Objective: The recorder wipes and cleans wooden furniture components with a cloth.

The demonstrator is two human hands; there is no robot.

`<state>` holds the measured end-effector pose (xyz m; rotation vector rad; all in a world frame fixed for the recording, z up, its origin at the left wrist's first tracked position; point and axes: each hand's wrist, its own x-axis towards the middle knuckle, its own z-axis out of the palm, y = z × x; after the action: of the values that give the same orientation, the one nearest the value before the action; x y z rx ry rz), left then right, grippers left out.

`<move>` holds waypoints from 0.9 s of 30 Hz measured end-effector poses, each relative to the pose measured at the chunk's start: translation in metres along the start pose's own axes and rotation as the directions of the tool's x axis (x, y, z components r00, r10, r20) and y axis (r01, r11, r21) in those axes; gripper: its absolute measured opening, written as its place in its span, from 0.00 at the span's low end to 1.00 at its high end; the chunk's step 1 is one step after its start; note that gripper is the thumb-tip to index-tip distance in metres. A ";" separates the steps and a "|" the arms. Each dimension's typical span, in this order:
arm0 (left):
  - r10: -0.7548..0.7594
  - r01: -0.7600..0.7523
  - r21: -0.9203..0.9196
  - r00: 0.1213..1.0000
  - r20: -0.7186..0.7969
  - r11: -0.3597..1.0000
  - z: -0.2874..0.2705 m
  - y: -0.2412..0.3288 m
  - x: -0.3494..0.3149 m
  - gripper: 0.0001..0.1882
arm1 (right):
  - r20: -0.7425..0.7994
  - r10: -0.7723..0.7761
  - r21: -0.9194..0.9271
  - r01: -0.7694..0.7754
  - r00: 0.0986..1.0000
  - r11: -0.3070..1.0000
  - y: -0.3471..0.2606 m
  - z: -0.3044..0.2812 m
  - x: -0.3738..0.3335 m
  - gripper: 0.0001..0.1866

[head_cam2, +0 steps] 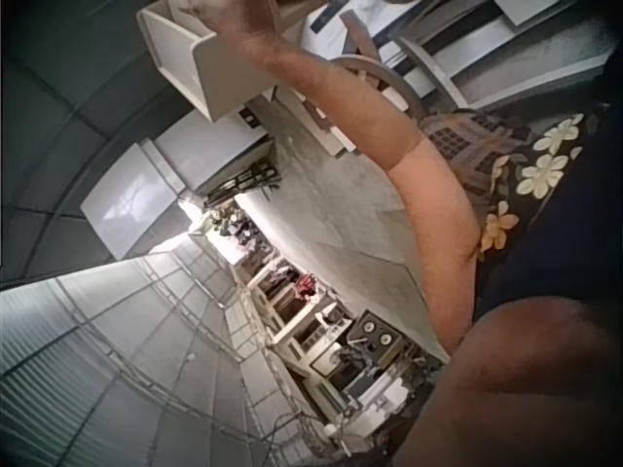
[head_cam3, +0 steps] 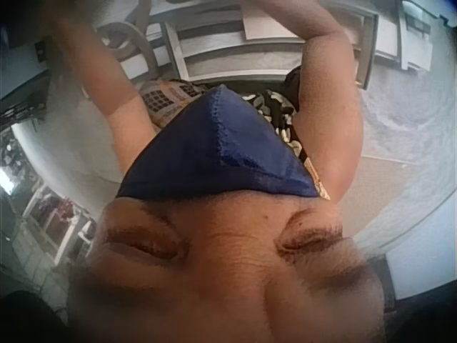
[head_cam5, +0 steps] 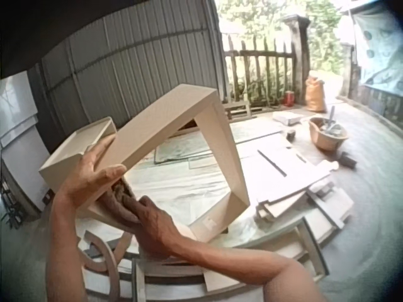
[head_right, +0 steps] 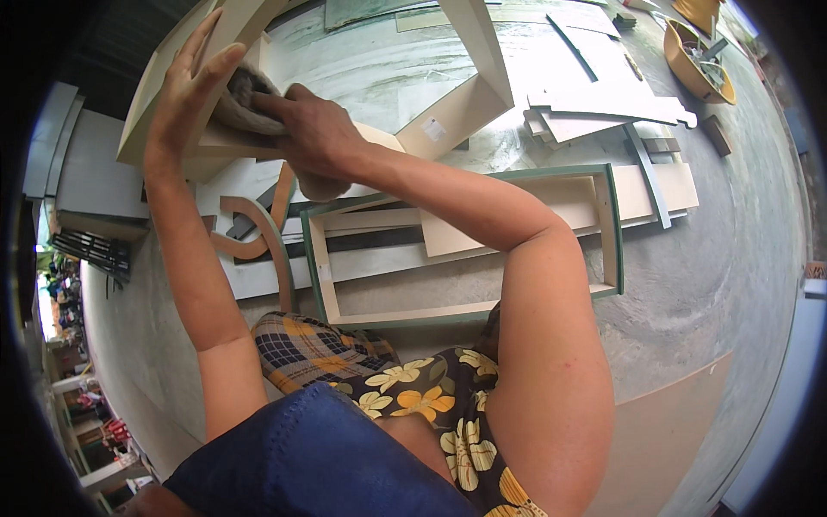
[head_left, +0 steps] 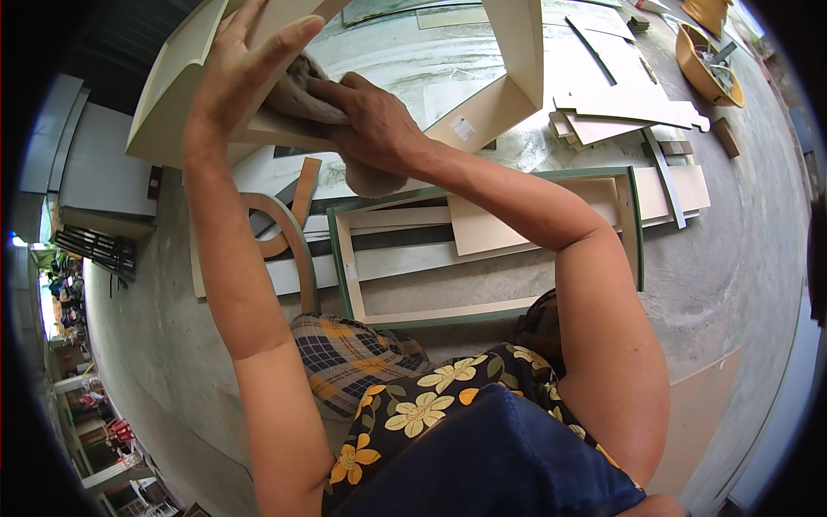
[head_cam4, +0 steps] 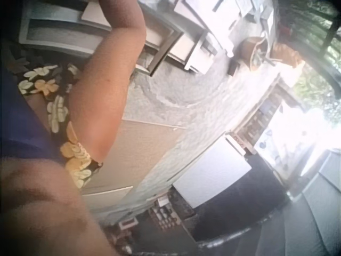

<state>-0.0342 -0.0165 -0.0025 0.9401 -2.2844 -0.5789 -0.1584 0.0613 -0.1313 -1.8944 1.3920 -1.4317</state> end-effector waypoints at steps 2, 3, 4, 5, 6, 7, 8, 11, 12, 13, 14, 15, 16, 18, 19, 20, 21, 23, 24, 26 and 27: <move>0.020 -0.020 0.006 1.000 -0.008 1.000 -0.001 0.000 0.002 0.48 | -0.019 0.018 -0.046 -0.019 1.000 0.999 0.055 0.016 -0.010 0.27; 0.036 -0.036 0.003 0.999 -0.019 0.999 0.002 0.000 0.004 0.49 | -0.032 0.039 -0.097 -0.042 0.999 0.994 0.093 0.021 -0.020 0.27; 0.053 -0.053 0.001 0.999 -0.009 0.999 0.008 0.004 0.009 0.49 | 0.001 0.147 -0.232 -0.143 0.989 0.962 0.146 0.022 -0.037 0.25; 0.056 -0.056 -0.008 0.998 -0.005 0.998 0.012 0.004 0.009 0.49 | 0.031 0.254 -0.353 -0.227 0.967 0.908 0.186 0.020 -0.055 0.24; 0.033 -0.032 0.033 0.999 -0.030 0.999 0.007 -0.001 0.002 0.49 | 0.246 0.482 -0.509 -0.311 0.841 0.802 0.195 0.018 -0.065 0.20; 0.045 -0.043 0.044 0.998 -0.049 0.998 0.012 0.002 0.006 0.49 | 0.324 0.550 -0.653 -0.239 0.770 0.719 0.237 0.005 -0.089 0.22; 0.065 -0.064 0.029 0.997 -0.046 0.998 0.017 0.005 0.011 0.49 | 0.374 0.630 -0.770 -0.150 0.681 0.620 0.276 -0.008 -0.111 0.23; 0.041 -0.038 0.083 0.998 -0.043 0.996 0.008 0.003 0.006 0.50 | 0.108 0.550 -0.776 -0.275 0.828 0.567 0.282 -0.012 -0.090 0.21; 0.015 -0.012 0.075 0.999 -0.034 0.997 0.005 0.005 0.004 0.51 | -0.076 0.511 -0.749 -0.387 0.856 0.537 0.276 -0.015 -0.073 0.20; -0.004 0.005 0.061 1.000 -0.022 0.998 0.003 0.008 0.002 0.51 | -0.197 0.389 -0.730 -0.399 0.900 0.555 0.276 -0.030 -0.057 0.19; 0.009 -0.009 0.048 1.000 -0.015 0.999 0.007 0.009 0.005 0.51 | -0.309 0.365 -0.731 -0.464 0.878 0.499 0.289 -0.053 -0.047 0.18; 0.024 -0.022 0.072 0.999 -0.027 0.997 0.005 0.007 0.003 0.51 | -0.365 0.335 -0.715 -0.492 0.868 0.497 0.291 -0.063 -0.044 0.17; 0.069 -0.067 0.065 0.997 -0.036 0.996 0.010 0.010 0.008 0.50 | -0.407 0.302 -0.716 -0.507 0.862 0.481 0.317 -0.088 -0.060 0.16; 0.041 -0.040 0.060 0.999 -0.028 0.997 0.013 0.010 0.007 0.50 | -0.443 0.409 -0.613 -0.602 0.798 0.512 0.321 -0.075 -0.083 0.16; -0.019 0.022 0.079 0.999 -0.034 0.997 0.002 0.008 -0.003 0.50 | -0.403 0.538 -0.508 -0.670 0.740 0.542 0.293 -0.043 -0.087 0.16; -0.011 0.011 0.070 1.000 -0.008 0.998 0.006 0.017 0.004 0.50 | -0.287 0.534 -0.614 -0.580 0.795 0.535 0.306 -0.052 -0.092 0.17; 0.025 -0.025 0.035 1.000 0.002 0.999 0.016 0.022 0.015 0.50 | -0.169 0.542 -0.706 -0.485 0.823 0.516 0.324 -0.065 -0.102 0.17; 0.057 -0.053 0.107 0.998 -0.037 0.993 0.017 0.023 0.021 0.50 | 0.268 0.739 -0.702 -0.400 0.618 0.589 0.302 -0.048 -0.086 0.18; 0.057 -0.052 0.109 0.998 -0.040 0.993 0.017 0.024 0.021 0.50 | 0.269 0.737 -0.702 -0.398 0.620 0.591 0.288 -0.042 -0.078 0.18; 0.047 -0.045 0.140 0.999 -0.010 0.989 0.020 0.025 0.024 0.49 | 0.335 0.626 -0.536 -0.404 0.704 0.741 0.255 -0.050 -0.053 0.22; 0.049 -0.045 0.141 0.999 -0.021 0.989 0.020 0.027 0.025 0.49 | 0.327 0.561 -0.405 -0.424 0.760 0.810 0.233 -0.064 -0.034 0.21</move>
<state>-0.0744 -0.0142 0.0075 0.9512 -2.3436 -0.3883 -0.3246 0.0057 -0.3013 -1.6707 1.7746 -0.5107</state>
